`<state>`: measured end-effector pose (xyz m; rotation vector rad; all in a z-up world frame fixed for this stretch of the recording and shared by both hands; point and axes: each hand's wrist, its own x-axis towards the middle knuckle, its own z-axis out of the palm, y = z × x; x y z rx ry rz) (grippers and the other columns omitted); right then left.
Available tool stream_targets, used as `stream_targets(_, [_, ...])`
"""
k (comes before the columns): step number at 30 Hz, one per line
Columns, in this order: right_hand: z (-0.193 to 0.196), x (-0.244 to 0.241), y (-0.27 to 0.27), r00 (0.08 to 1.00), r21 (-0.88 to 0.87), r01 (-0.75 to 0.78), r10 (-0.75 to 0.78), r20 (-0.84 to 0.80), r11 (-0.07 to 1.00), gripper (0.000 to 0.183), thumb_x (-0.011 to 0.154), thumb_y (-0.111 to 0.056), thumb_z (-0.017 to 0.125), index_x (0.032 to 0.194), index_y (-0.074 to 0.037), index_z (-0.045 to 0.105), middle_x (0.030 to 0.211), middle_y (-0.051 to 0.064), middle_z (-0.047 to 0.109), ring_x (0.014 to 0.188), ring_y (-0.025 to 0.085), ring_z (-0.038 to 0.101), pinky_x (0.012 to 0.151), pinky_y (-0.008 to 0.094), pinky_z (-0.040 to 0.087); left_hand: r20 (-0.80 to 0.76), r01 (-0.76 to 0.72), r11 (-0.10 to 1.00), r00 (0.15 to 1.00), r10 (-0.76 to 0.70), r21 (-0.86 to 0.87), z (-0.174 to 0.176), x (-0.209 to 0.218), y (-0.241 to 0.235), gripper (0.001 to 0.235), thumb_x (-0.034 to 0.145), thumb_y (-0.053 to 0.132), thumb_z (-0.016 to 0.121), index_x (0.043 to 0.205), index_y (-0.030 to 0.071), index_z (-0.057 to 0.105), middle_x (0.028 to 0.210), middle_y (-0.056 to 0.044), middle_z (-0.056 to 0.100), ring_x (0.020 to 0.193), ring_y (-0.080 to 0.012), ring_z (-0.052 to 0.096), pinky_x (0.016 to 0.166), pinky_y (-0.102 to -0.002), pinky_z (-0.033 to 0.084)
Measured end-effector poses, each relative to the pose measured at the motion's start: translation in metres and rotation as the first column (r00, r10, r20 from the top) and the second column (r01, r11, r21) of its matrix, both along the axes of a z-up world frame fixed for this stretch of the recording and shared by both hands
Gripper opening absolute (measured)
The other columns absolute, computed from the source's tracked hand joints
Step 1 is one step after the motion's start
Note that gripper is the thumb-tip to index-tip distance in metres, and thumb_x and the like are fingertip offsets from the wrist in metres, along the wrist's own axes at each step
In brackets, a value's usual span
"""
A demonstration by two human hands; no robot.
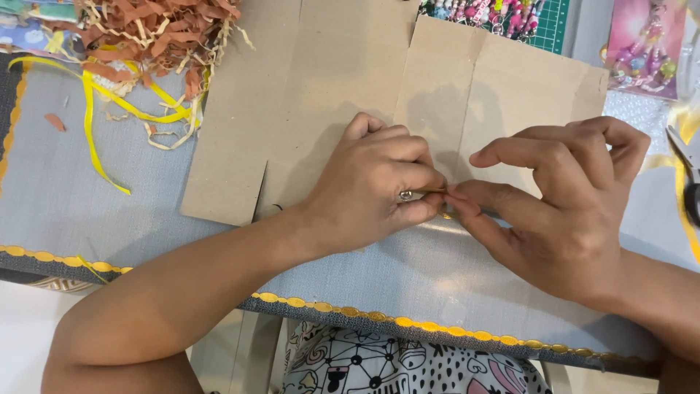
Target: The person folds a flat cardboard box along its pre-scored lines and secures the side flaps with clear adhesive tape. They use scissors to cut tape and press the flaps into place to form the box structure.
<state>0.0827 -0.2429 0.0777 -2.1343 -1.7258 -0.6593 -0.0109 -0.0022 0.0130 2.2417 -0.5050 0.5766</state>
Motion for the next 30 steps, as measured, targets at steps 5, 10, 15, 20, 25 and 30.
stream_targets(5, [-0.001, 0.000, -0.001, 0.998, 0.022, 0.017, -0.019, 0.068, 1.000, 0.016, 0.119, -0.026, 0.096, 0.105, -0.029, 0.088, 0.129, 0.003, 0.082, 0.111, 0.038, 0.074, 0.105, 0.061, 0.032, 0.026, -0.007, 1.000, 1.000, 0.007, -0.005, 0.003, 0.000, 0.000, 0.010, 0.102, 0.024, 0.096, 0.099, 0.019, 0.087, 0.092, 0.007, 0.065, 0.092, -0.0156, 0.066, 0.099, -0.043, 0.032])
stream_targets(10, [0.003, -0.002, -0.001, 0.996, 0.001, 0.014, -0.014, 0.086, 1.000, 0.014, 0.119, -0.025, 0.096, 0.107, -0.027, 0.088, 0.129, 0.002, 0.085, 0.110, 0.037, 0.075, 0.106, 0.060, 0.034, 0.043, -0.008, 1.000, 0.999, 0.008, 0.004, 0.002, 0.000, 0.000, 0.012, 0.102, 0.022, 0.097, 0.099, 0.018, 0.087, 0.092, 0.006, 0.064, 0.091, -0.0177, 0.065, 0.100, -0.044, 0.033])
stream_targets(15, [0.006, -0.003, -0.001, 0.995, -0.029, 0.027, -0.024, 0.094, 0.999, 0.017, 0.121, -0.027, 0.097, 0.106, -0.026, 0.088, 0.128, 0.000, 0.085, 0.112, 0.035, 0.074, 0.109, 0.059, 0.035, 0.097, -0.030, 0.999, 0.995, 0.029, 0.011, 0.001, 0.000, 0.001, 0.015, 0.101, 0.022, 0.101, 0.097, 0.018, 0.087, 0.088, 0.006, 0.067, 0.088, -0.0184, 0.065, 0.102, -0.044, 0.035])
stream_targets(20, [0.009, -0.005, 0.000, 0.999, -0.065, 0.027, -0.026, 0.027, 0.998, 0.018, 0.119, -0.028, 0.096, 0.104, -0.026, 0.087, 0.128, 0.000, 0.082, 0.114, 0.035, 0.074, 0.112, 0.058, 0.032, 0.137, -0.053, 0.997, 0.990, 0.045, 0.052, 0.005, -0.001, 0.002, 0.019, 0.101, 0.022, 0.104, 0.096, 0.020, 0.086, 0.088, 0.007, 0.083, 0.083, -0.0151, 0.073, 0.104, -0.044, 0.034])
stream_targets(25, [0.011, -0.007, 0.002, 0.993, -0.080, 0.040, -0.049, -0.109, 0.996, 0.016, 0.116, -0.025, 0.097, 0.104, -0.024, 0.086, 0.128, -0.003, 0.080, 0.117, 0.034, 0.070, 0.105, 0.057, 0.032, 0.142, -0.106, 0.993, 0.985, 0.096, 0.059, 0.012, -0.004, -0.001, 0.051, 0.093, 0.018, 0.116, 0.104, 0.018, 0.066, 0.081, 0.010, 0.073, 0.075, -0.0117, 0.071, 0.105, -0.042, 0.037])
stream_targets(30, [0.007, -0.007, 0.000, 0.961, -0.122, 0.046, -0.078, -0.266, 0.991, 0.013, 0.109, -0.026, 0.096, 0.104, -0.022, 0.085, 0.128, -0.005, 0.077, 0.121, 0.030, 0.066, 0.107, 0.055, 0.033, 0.103, -0.109, 0.990, 0.990, 0.100, 0.090, 0.015, -0.007, -0.003, 0.061, 0.091, 0.016, 0.115, 0.111, 0.014, 0.057, 0.083, 0.011, 0.073, 0.079, -0.0120, 0.073, 0.103, -0.042, 0.037])
